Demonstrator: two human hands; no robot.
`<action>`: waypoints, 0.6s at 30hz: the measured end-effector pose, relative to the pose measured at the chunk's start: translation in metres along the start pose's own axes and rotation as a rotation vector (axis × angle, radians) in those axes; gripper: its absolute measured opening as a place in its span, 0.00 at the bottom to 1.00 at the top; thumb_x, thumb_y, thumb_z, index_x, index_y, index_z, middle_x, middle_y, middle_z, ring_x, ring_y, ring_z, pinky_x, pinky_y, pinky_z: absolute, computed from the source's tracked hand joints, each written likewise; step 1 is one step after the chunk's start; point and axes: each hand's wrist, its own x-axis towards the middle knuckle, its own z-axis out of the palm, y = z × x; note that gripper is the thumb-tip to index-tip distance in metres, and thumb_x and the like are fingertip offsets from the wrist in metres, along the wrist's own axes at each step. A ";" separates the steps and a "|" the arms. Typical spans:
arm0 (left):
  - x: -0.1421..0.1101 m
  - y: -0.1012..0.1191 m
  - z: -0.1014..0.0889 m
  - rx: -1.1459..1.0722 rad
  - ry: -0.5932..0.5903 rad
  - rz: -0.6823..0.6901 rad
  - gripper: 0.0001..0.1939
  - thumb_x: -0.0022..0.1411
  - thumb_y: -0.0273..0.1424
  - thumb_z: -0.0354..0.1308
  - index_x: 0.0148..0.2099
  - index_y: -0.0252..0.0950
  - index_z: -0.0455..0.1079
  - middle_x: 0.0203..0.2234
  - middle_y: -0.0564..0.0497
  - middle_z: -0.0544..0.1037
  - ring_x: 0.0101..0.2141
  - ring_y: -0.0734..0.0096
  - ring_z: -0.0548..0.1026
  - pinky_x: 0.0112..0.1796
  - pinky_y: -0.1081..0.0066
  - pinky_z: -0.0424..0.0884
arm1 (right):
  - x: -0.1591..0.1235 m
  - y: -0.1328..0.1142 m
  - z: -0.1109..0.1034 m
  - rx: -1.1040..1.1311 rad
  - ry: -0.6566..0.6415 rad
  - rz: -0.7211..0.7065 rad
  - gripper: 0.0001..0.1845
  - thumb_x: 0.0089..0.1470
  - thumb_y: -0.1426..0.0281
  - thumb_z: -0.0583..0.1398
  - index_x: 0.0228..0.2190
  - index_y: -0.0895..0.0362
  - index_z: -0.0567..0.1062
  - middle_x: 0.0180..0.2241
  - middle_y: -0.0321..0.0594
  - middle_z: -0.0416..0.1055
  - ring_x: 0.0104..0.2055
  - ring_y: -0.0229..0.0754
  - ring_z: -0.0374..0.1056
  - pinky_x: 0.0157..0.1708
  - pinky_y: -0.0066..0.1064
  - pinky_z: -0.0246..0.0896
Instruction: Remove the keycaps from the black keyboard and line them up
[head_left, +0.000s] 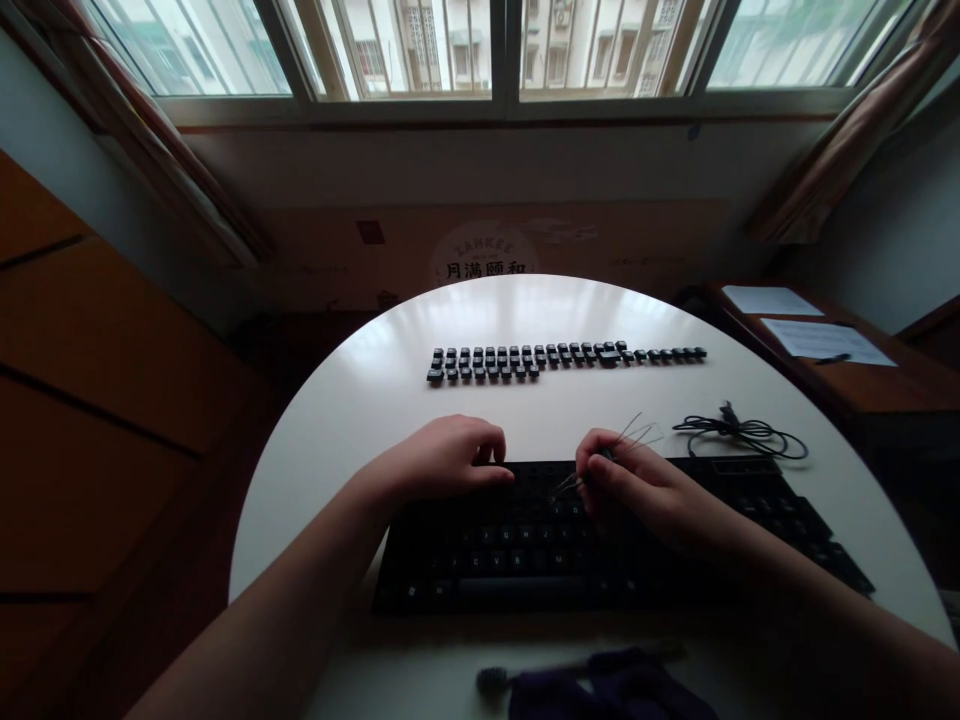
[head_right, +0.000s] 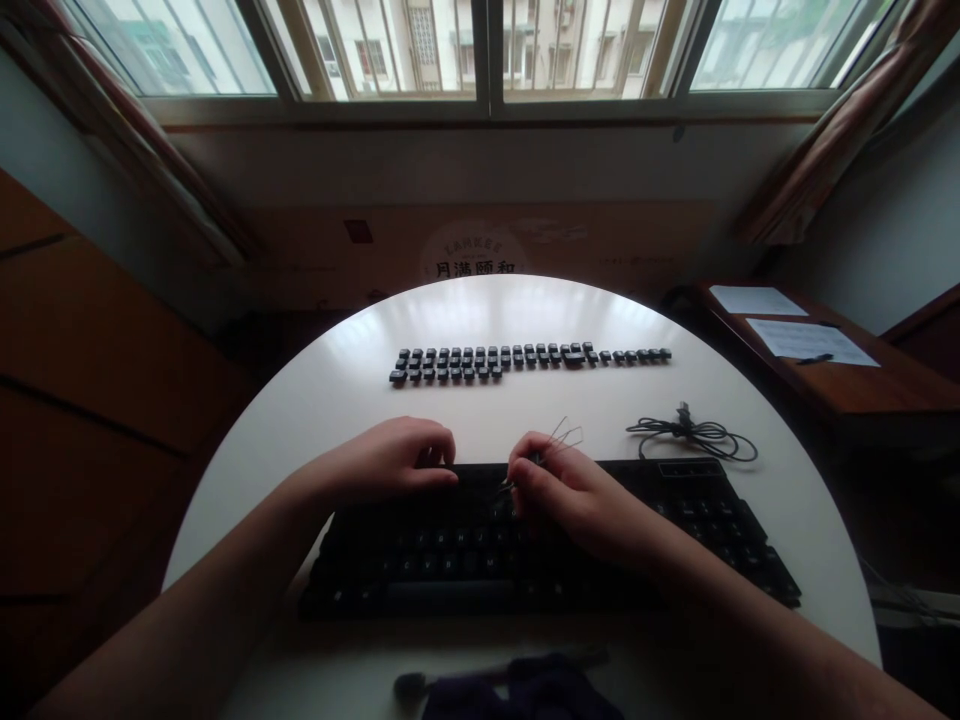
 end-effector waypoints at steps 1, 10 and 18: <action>0.000 0.000 0.000 0.001 -0.002 -0.002 0.13 0.61 0.44 0.59 0.40 0.41 0.74 0.33 0.52 0.77 0.34 0.66 0.72 0.31 0.71 0.61 | 0.001 0.004 0.000 0.002 0.021 -0.018 0.17 0.65 0.53 0.55 0.38 0.56 0.65 0.25 0.31 0.66 0.23 0.33 0.65 0.23 0.24 0.60; 0.000 -0.001 0.000 -0.007 -0.007 -0.007 0.14 0.60 0.44 0.60 0.40 0.41 0.74 0.33 0.52 0.78 0.34 0.66 0.72 0.31 0.71 0.61 | 0.004 0.013 -0.001 -0.071 -0.004 -0.046 0.19 0.65 0.52 0.54 0.36 0.56 0.63 0.18 0.27 0.60 0.18 0.30 0.54 0.18 0.21 0.49; 0.002 -0.003 0.001 -0.009 -0.010 0.000 0.14 0.61 0.45 0.59 0.39 0.40 0.74 0.33 0.53 0.77 0.34 0.66 0.72 0.31 0.71 0.61 | 0.005 0.015 -0.001 -0.118 0.031 -0.068 0.19 0.65 0.51 0.53 0.35 0.55 0.62 0.20 0.26 0.58 0.19 0.31 0.53 0.17 0.21 0.48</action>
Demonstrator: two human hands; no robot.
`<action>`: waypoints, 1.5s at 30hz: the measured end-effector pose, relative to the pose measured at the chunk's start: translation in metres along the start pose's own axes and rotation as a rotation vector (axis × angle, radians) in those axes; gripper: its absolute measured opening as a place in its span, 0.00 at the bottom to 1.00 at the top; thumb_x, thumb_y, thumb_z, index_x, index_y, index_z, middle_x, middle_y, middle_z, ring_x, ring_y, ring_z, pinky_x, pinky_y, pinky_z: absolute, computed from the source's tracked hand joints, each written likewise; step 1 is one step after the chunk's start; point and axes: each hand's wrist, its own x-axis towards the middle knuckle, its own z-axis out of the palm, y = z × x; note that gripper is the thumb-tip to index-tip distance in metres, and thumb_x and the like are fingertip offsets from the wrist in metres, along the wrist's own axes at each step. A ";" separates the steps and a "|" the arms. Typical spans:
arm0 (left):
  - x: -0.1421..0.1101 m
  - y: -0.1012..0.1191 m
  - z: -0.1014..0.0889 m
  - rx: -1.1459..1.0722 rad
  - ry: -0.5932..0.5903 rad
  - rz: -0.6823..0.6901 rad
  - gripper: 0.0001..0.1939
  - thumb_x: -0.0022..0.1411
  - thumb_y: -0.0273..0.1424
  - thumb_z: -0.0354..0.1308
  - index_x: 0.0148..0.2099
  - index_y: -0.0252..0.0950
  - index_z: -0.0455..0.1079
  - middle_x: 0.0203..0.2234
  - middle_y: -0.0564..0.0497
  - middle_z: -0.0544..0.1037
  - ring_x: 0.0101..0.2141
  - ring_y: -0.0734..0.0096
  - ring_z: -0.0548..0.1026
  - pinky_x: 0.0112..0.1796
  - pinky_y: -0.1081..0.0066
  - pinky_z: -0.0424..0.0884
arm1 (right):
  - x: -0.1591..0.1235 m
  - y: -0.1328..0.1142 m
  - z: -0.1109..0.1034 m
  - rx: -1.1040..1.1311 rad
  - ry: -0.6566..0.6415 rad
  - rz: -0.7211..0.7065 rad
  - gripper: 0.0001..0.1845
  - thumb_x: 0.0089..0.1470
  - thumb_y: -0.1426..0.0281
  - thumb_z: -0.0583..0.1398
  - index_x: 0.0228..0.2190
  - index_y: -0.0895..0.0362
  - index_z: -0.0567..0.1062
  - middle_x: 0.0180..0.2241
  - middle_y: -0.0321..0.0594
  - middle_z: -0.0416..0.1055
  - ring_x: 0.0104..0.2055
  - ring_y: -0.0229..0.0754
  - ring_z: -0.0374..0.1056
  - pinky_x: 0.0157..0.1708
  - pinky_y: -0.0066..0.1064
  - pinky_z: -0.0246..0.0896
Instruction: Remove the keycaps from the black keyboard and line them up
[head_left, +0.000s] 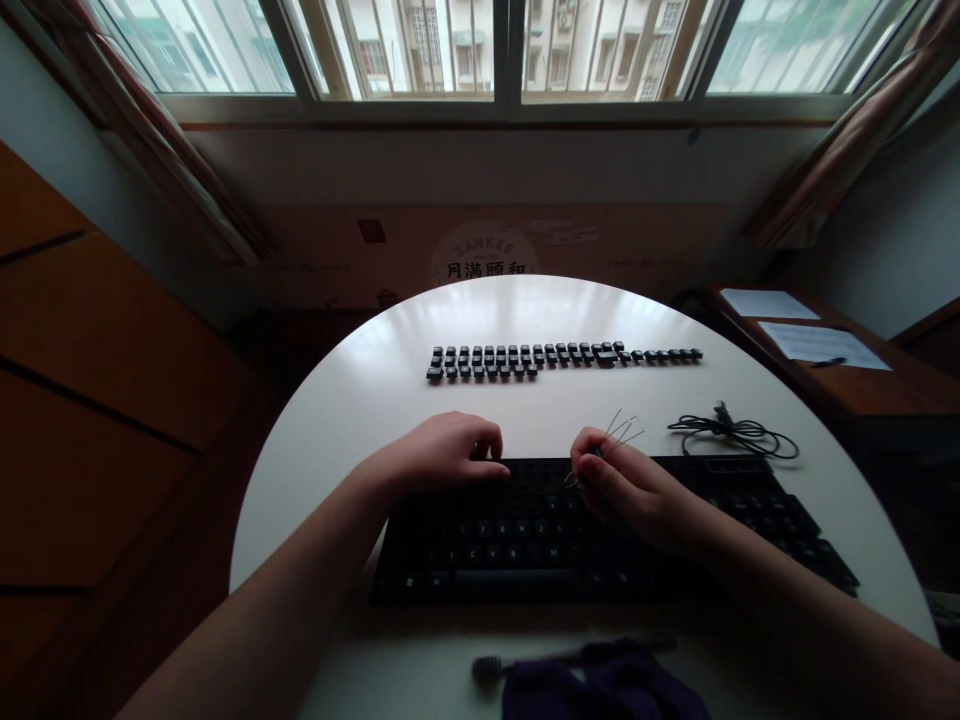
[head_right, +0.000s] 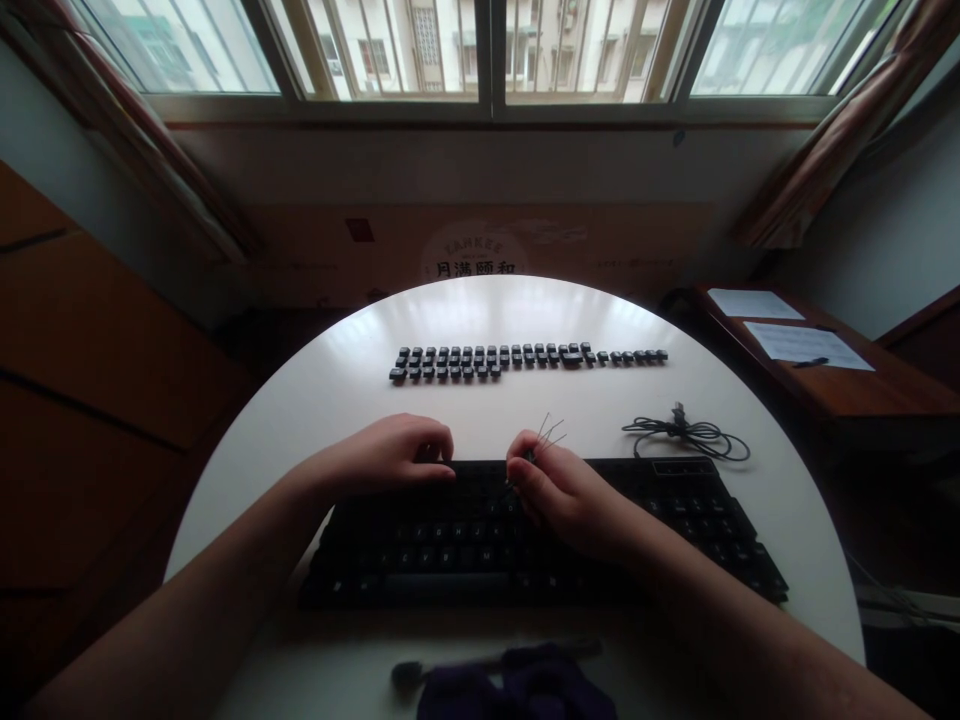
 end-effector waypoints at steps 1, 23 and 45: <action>0.000 0.000 0.000 -0.003 -0.001 -0.001 0.14 0.61 0.45 0.59 0.39 0.40 0.74 0.32 0.53 0.77 0.34 0.66 0.72 0.31 0.71 0.61 | -0.001 0.000 -0.001 -0.044 -0.011 0.004 0.19 0.65 0.51 0.53 0.35 0.55 0.62 0.20 0.27 0.58 0.19 0.31 0.53 0.18 0.22 0.48; 0.001 0.003 -0.001 0.013 -0.011 -0.066 0.14 0.60 0.46 0.58 0.37 0.40 0.73 0.31 0.53 0.77 0.33 0.66 0.72 0.30 0.71 0.61 | -0.003 -0.016 0.006 -0.708 -0.112 -0.170 0.12 0.65 0.59 0.53 0.34 0.54 0.64 0.24 0.33 0.66 0.24 0.37 0.59 0.26 0.28 0.51; -0.009 0.033 0.001 0.012 0.112 0.162 0.17 0.72 0.44 0.46 0.43 0.39 0.70 0.40 0.49 0.74 0.40 0.63 0.71 0.40 0.67 0.66 | -0.011 -0.017 0.022 -0.460 0.134 -0.496 0.06 0.58 0.77 0.55 0.33 0.53 0.67 0.27 0.32 0.64 0.25 0.34 0.59 0.26 0.26 0.55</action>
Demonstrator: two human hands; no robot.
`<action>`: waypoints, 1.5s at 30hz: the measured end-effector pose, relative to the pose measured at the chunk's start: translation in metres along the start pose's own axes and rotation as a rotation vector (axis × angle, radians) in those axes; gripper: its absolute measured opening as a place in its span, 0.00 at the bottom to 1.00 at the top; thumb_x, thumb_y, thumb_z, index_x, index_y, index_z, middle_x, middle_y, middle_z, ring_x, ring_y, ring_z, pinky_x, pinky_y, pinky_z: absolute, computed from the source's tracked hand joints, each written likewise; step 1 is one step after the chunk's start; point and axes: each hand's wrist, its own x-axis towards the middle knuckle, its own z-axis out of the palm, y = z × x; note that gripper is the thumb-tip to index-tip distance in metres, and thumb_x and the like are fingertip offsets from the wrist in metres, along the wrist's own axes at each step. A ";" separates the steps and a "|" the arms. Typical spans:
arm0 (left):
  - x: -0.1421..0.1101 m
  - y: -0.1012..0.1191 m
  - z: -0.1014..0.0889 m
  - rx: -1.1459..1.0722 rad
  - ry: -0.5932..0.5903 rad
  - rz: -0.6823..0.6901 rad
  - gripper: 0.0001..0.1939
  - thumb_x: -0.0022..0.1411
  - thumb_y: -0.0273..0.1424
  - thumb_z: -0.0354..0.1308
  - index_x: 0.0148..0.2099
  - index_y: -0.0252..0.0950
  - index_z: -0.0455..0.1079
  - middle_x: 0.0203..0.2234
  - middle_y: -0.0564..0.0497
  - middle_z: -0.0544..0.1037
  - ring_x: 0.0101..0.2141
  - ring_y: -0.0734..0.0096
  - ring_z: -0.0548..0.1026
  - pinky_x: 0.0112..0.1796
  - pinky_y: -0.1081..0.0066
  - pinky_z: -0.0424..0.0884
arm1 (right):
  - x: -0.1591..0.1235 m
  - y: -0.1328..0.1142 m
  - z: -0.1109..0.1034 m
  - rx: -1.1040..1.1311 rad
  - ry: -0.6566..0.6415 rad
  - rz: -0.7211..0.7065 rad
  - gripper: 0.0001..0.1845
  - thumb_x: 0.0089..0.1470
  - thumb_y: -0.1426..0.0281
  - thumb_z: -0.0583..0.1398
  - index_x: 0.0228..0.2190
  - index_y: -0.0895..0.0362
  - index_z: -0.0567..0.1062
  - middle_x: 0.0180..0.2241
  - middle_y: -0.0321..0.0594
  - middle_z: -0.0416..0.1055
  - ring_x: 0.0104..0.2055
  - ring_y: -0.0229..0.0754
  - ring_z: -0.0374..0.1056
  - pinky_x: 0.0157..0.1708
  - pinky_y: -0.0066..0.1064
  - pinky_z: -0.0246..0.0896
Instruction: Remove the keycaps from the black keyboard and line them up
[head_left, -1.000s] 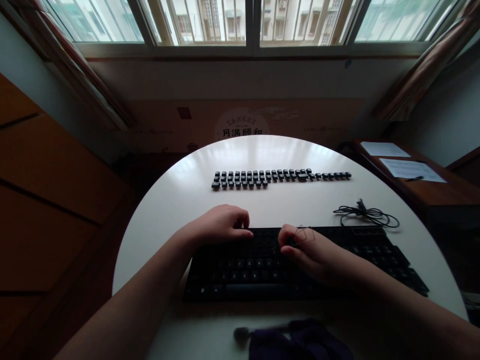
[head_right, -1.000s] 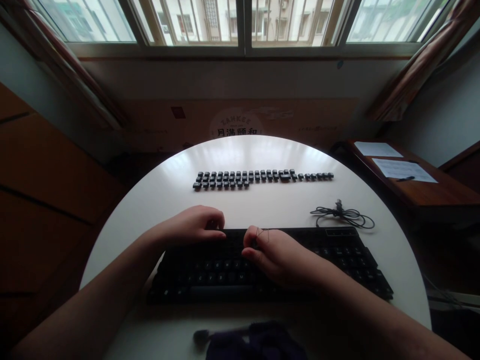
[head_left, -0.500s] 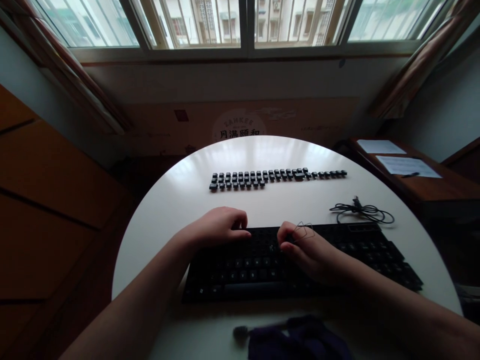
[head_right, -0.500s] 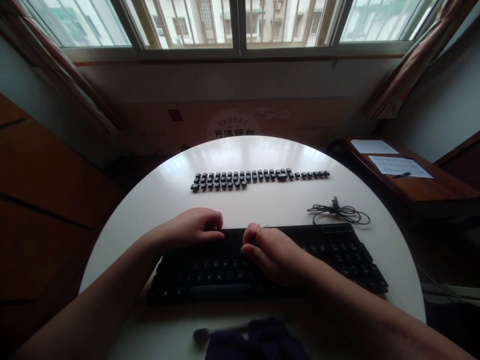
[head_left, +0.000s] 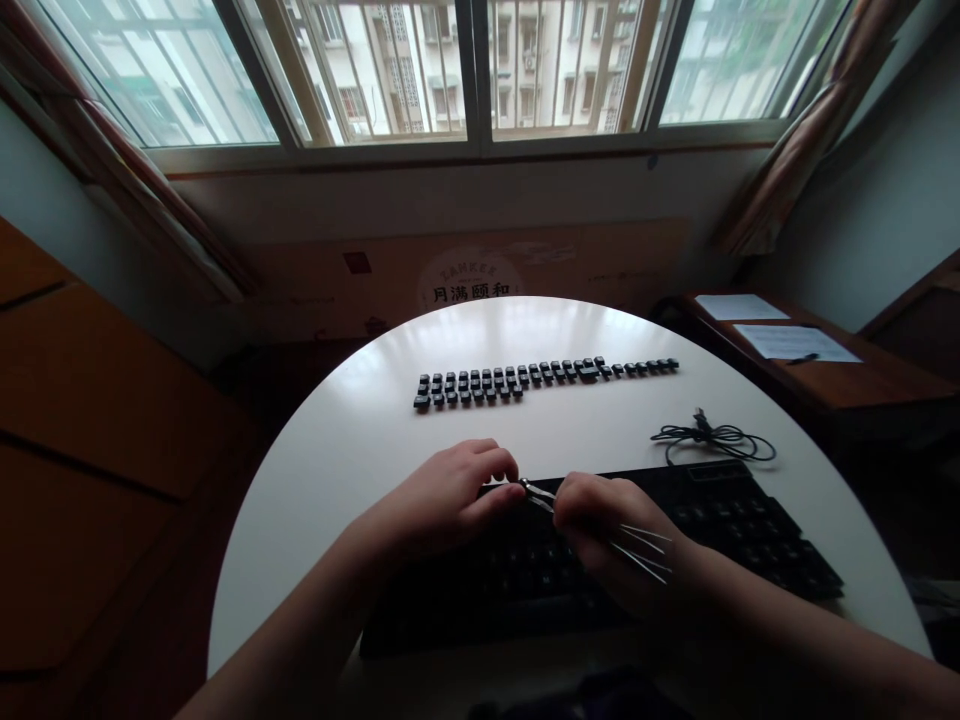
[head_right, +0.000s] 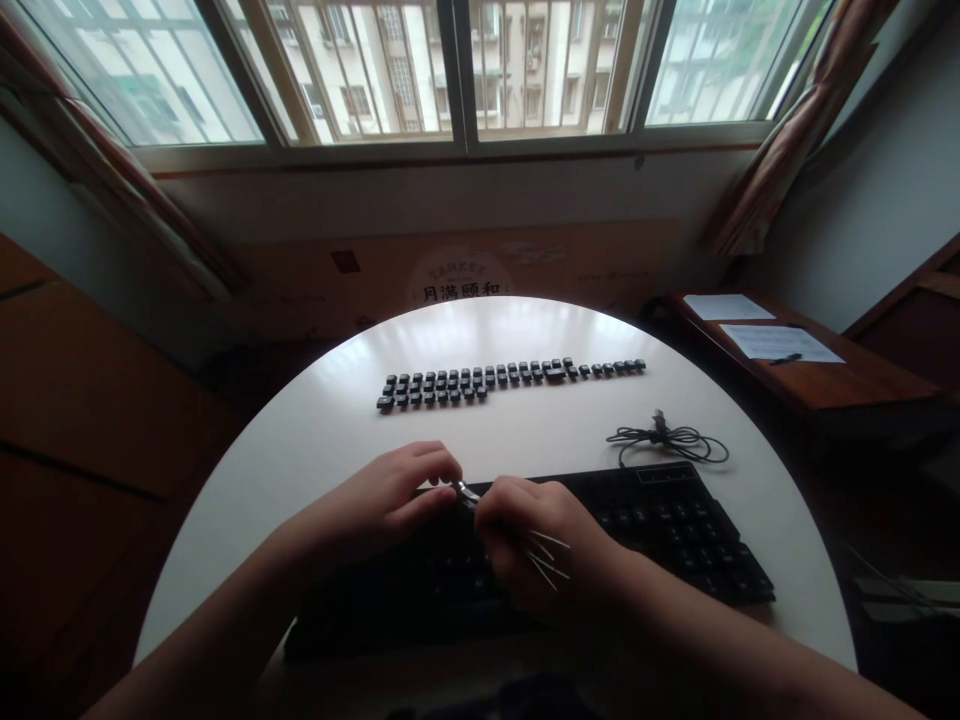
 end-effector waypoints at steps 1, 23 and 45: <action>0.000 0.005 0.000 -0.008 -0.001 0.026 0.17 0.72 0.45 0.46 0.43 0.39 0.69 0.40 0.49 0.73 0.39 0.64 0.71 0.39 0.68 0.66 | 0.000 0.000 -0.001 -0.010 0.012 -0.026 0.07 0.56 0.78 0.55 0.33 0.53 0.68 0.28 0.33 0.65 0.26 0.34 0.60 0.27 0.27 0.55; -0.002 0.009 -0.006 -0.120 -0.017 0.012 0.16 0.72 0.40 0.43 0.37 0.37 0.64 0.34 0.50 0.72 0.34 0.66 0.69 0.35 0.68 0.66 | 0.003 -0.013 -0.017 -0.385 0.330 -0.220 0.22 0.69 0.60 0.45 0.28 0.55 0.68 0.28 0.40 0.65 0.31 0.42 0.62 0.30 0.35 0.58; -0.002 0.017 0.002 -0.234 -0.043 0.162 0.15 0.72 0.40 0.50 0.39 0.36 0.71 0.32 0.51 0.75 0.33 0.69 0.71 0.36 0.72 0.67 | 0.008 0.002 0.001 -0.628 0.234 -0.417 0.11 0.58 0.72 0.63 0.44 0.55 0.76 0.38 0.43 0.76 0.34 0.41 0.70 0.31 0.32 0.67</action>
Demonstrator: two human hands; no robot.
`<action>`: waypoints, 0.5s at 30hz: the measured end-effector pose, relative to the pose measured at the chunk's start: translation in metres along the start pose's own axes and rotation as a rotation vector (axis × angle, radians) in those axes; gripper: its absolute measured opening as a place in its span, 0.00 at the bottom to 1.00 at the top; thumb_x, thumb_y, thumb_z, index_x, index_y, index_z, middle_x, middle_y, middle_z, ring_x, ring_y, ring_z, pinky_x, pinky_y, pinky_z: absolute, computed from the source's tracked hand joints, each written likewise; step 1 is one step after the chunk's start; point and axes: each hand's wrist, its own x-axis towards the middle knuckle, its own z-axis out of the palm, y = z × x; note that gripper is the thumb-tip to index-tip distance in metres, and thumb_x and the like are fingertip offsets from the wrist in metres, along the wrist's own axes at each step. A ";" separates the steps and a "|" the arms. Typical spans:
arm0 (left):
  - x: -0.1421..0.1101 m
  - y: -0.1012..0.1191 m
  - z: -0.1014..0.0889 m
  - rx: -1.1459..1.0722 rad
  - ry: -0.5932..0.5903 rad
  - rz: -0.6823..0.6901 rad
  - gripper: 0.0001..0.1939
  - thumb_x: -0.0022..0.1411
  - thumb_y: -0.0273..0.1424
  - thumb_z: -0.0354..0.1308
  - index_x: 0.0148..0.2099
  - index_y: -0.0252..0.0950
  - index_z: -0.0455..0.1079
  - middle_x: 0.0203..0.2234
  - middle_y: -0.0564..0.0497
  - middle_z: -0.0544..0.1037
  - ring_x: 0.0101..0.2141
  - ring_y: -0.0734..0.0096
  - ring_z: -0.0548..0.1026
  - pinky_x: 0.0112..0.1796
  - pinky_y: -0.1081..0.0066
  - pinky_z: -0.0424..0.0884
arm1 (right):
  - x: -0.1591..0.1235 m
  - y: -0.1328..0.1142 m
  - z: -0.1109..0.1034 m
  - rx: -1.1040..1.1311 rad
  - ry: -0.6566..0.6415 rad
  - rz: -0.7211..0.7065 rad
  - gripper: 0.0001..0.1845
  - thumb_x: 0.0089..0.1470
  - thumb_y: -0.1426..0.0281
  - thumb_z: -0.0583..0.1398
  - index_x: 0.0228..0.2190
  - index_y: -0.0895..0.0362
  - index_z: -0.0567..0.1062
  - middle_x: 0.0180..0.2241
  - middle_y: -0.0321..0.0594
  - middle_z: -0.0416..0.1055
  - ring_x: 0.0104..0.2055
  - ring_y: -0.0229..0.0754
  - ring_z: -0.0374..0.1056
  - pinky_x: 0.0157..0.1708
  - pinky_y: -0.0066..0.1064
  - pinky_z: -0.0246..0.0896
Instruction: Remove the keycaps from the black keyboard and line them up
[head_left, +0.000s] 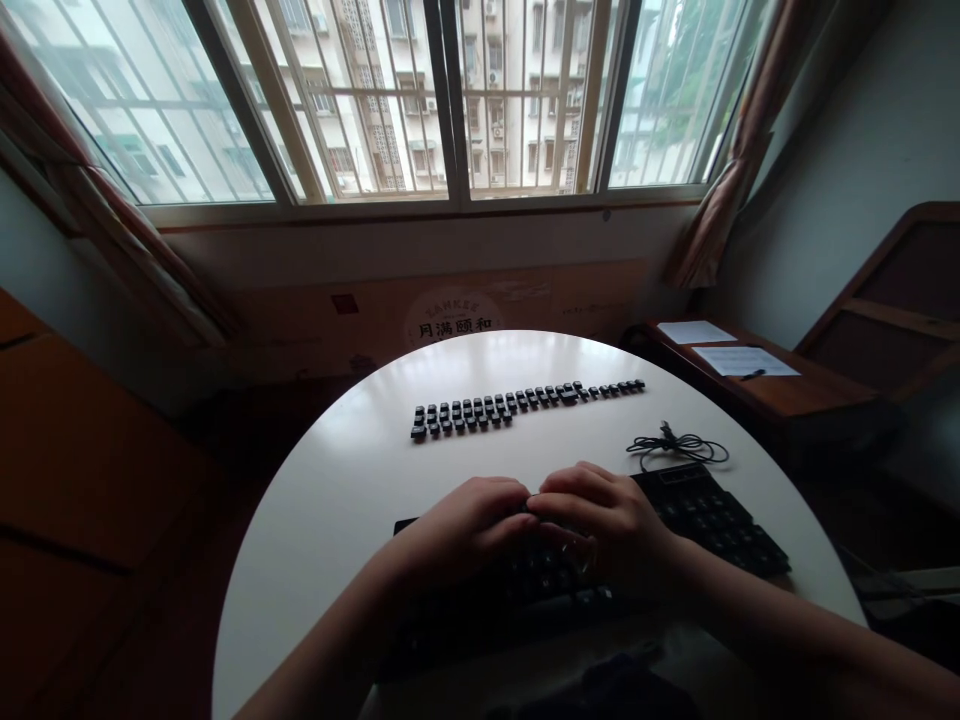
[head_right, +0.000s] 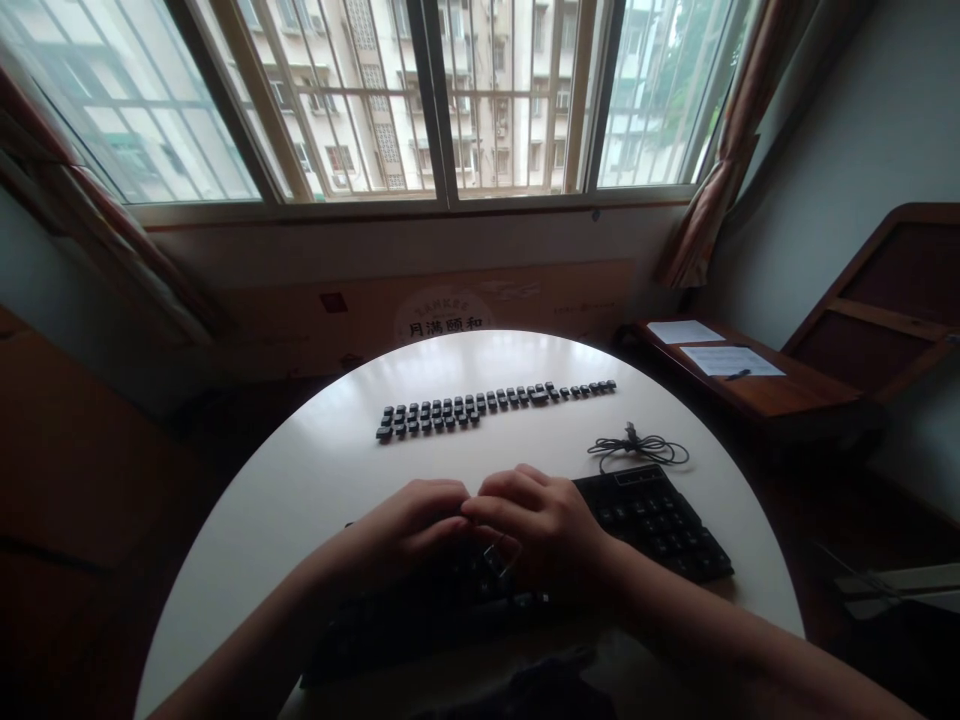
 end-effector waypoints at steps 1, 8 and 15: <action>0.000 -0.001 0.001 0.006 0.011 0.001 0.16 0.72 0.41 0.50 0.38 0.36 0.71 0.32 0.51 0.75 0.33 0.69 0.71 0.36 0.72 0.67 | 0.000 0.000 0.001 -0.016 0.001 0.001 0.11 0.58 0.72 0.63 0.44 0.55 0.76 0.37 0.43 0.76 0.35 0.42 0.70 0.31 0.32 0.68; -0.002 -0.012 0.000 -0.061 0.070 0.005 0.20 0.69 0.46 0.52 0.43 0.36 0.75 0.36 0.49 0.79 0.36 0.66 0.74 0.39 0.70 0.68 | 0.007 -0.004 0.003 -0.059 -0.058 0.027 0.10 0.61 0.72 0.59 0.44 0.55 0.77 0.38 0.44 0.77 0.36 0.42 0.74 0.31 0.31 0.70; -0.011 -0.052 -0.026 0.100 0.329 -0.269 0.26 0.68 0.50 0.46 0.44 0.35 0.77 0.34 0.46 0.79 0.35 0.61 0.75 0.35 0.68 0.69 | 0.034 0.068 0.009 -0.110 -0.323 0.472 0.07 0.56 0.70 0.64 0.38 0.54 0.80 0.40 0.41 0.79 0.36 0.44 0.74 0.38 0.34 0.68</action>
